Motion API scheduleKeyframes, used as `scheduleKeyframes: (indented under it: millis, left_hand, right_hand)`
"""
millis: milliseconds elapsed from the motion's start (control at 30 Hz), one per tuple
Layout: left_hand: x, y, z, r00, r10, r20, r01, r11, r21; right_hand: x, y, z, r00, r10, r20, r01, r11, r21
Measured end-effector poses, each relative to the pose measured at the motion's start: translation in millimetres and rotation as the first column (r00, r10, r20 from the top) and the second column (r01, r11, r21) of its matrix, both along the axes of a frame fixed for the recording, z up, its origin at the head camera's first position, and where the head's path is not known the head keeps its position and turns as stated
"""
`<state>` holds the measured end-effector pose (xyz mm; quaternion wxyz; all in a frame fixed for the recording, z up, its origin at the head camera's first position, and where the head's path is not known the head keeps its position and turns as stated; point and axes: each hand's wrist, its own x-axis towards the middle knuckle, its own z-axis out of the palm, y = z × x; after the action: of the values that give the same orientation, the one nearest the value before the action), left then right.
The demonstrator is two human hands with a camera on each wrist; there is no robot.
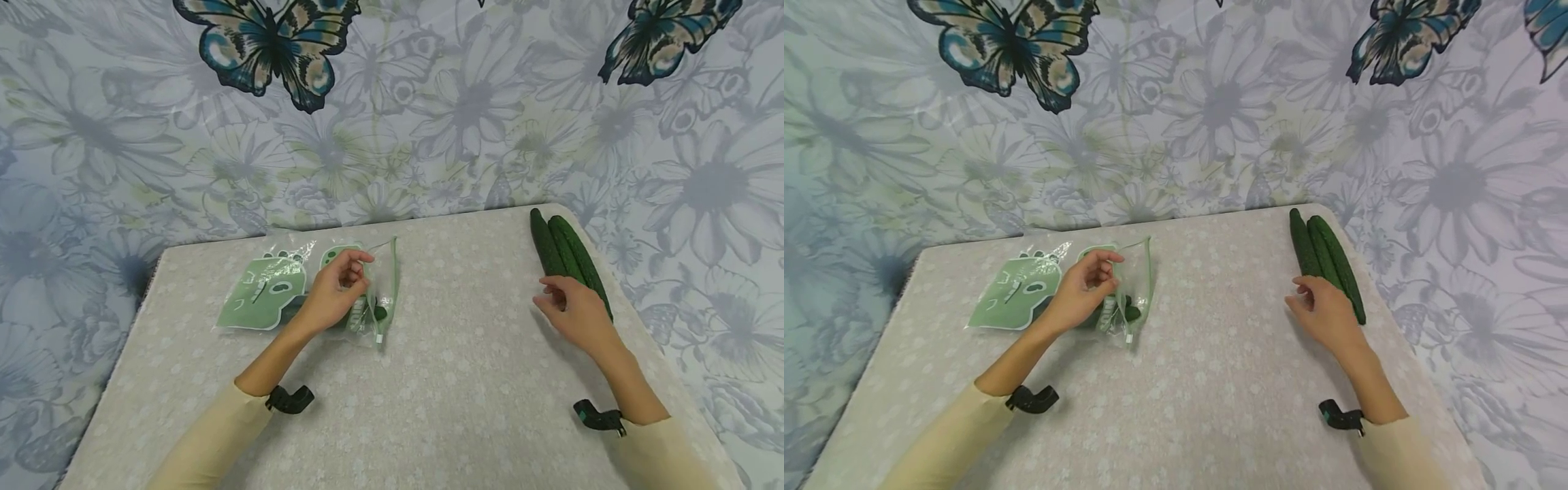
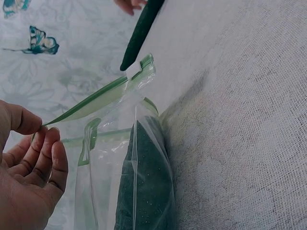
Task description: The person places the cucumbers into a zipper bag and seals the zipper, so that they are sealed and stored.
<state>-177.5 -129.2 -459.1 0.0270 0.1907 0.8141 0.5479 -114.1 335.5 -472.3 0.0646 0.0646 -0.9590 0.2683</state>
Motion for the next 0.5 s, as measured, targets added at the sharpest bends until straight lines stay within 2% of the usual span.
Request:
scheduleKeyframes:
  millis: [200,367,500]
  left_hand:
    - [0.4,-1.6,-1.9,1.000,-0.004,-0.008,0.004,1.000,0.012]
    - [1.0,-2.6,-2.2,1.000,-0.010,-0.007,0.010,1.000,0.011]
    - [1.2,-2.9,-1.0,1.000,-0.012,-0.001,0.012,1.000,0.007]
  right_hand:
    - [19.4,28.3,-3.4,0.994,-0.114,-0.002,0.113,0.982,0.153]
    - [29.1,37.0,-7.2,0.989,-0.141,0.048,0.126,0.962,0.242]
    - [30.7,37.7,-10.1,0.987,-0.151,0.051,0.131,0.952,0.278]
